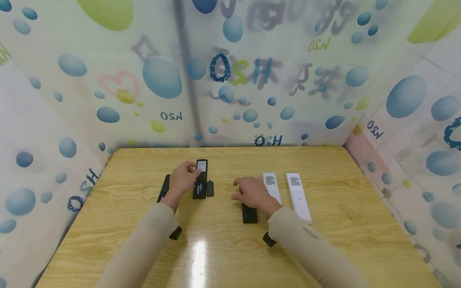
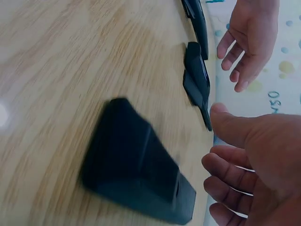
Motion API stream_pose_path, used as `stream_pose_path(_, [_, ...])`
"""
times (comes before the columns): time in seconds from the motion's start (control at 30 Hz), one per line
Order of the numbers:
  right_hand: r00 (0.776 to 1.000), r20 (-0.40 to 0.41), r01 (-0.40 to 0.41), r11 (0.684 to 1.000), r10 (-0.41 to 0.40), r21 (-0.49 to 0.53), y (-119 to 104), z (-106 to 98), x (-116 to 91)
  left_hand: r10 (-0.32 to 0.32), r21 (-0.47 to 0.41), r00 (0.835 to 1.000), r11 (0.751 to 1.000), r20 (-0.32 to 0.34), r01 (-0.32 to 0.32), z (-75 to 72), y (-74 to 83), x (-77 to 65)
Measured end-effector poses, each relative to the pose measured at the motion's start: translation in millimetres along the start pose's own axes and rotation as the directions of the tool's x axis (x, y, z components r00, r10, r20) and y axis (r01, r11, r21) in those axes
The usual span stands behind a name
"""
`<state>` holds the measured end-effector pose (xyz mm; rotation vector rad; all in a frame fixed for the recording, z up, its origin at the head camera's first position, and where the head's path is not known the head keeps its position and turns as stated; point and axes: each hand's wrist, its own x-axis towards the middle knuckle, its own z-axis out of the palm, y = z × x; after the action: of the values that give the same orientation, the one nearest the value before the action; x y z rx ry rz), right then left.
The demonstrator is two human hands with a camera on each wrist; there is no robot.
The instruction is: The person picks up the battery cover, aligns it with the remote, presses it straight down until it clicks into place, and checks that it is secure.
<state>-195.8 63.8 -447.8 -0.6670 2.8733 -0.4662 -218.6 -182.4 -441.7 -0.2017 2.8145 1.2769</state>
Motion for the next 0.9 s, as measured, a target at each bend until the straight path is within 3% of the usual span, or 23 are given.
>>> stream_pose_path(0.2, [0.999, 0.036, 0.003, 0.999, -0.002, -0.047, -17, 10, 19, -0.017, 0.117, 1.000, 0.993, -0.004, 0.017, -0.8, -11.1, 7.0])
stream_pose_path(0.53, [1.000, 0.018, -0.008, 0.991, 0.010, -0.134, -39, 24, 44, -0.111, 0.135, 0.993, 0.985, 0.023, 0.107, 4.1, -20.6, 16.1])
stream_pose_path(0.9, [0.997, 0.020, -0.072, 0.980, 0.077, -0.187, -52, 36, 58, -0.152, 0.211, 0.988, 0.966, 0.005, 0.147, 13.5, -12.3, 20.5])
